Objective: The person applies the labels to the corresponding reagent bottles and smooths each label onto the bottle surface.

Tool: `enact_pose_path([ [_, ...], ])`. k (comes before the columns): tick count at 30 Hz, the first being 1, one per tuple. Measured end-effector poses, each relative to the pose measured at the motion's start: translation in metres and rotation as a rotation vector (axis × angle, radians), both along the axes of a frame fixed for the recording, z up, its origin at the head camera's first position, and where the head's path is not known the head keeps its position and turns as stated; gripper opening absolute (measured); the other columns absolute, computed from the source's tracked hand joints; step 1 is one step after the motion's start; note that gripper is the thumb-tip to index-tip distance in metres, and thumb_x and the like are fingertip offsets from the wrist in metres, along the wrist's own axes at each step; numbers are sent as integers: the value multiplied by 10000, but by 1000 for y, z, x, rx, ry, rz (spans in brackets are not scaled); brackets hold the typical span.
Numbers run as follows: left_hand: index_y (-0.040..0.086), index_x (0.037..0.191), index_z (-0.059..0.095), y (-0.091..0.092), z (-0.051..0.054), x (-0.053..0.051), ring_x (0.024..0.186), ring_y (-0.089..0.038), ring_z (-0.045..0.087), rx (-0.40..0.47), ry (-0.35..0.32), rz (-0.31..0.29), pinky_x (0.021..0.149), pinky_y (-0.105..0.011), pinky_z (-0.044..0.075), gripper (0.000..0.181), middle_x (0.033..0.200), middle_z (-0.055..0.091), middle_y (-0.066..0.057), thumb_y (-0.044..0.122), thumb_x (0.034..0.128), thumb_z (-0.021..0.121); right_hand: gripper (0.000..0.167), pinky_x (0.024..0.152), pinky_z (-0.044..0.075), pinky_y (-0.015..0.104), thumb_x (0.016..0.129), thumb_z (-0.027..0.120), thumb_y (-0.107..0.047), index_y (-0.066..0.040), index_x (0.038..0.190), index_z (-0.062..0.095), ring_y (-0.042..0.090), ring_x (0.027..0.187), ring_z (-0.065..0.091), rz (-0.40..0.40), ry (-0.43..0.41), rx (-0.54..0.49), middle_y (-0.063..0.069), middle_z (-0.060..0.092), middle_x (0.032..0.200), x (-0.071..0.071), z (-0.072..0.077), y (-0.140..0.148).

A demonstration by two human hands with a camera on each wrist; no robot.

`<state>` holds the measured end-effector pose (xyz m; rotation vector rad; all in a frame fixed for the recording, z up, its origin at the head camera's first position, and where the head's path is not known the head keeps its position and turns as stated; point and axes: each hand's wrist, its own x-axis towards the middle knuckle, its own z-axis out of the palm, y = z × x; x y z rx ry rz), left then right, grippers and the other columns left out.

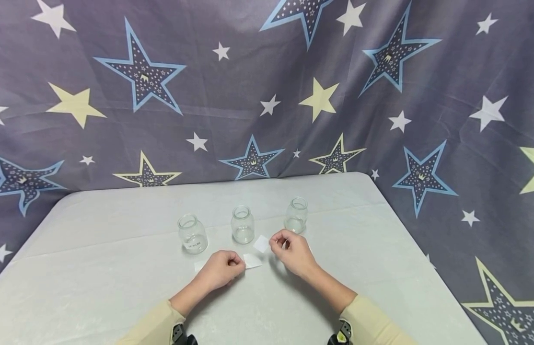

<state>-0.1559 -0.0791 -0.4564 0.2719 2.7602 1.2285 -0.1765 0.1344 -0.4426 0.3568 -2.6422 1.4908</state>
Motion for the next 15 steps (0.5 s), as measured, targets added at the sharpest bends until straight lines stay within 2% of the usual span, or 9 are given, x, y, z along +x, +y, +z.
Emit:
enact_pose_path([
  [5,108,705,669,-3,2,-2,456,-51,453,-2,-21,6,471,-214,386,98,531,518,81,145,757,594,53,568,398,178,850,654,-144,-92,843,664,50,609,464,7,6,10,-35,590,707,0,0,0],
  [10,129,674,659,-5,2,-3,514,-56,450,-35,-3,4,505,-209,378,102,560,528,86,180,757,626,47,563,393,175,844,657,-138,-92,845,666,47,604,459,3,-3,8,-38,581,700,0,-1,-1],
  [15,118,684,650,-8,3,-2,465,-52,473,6,-56,6,475,-222,404,127,538,526,81,201,778,662,81,562,394,177,847,659,-153,-72,842,664,44,604,458,6,-1,5,-37,583,697,1,-2,-2],
])
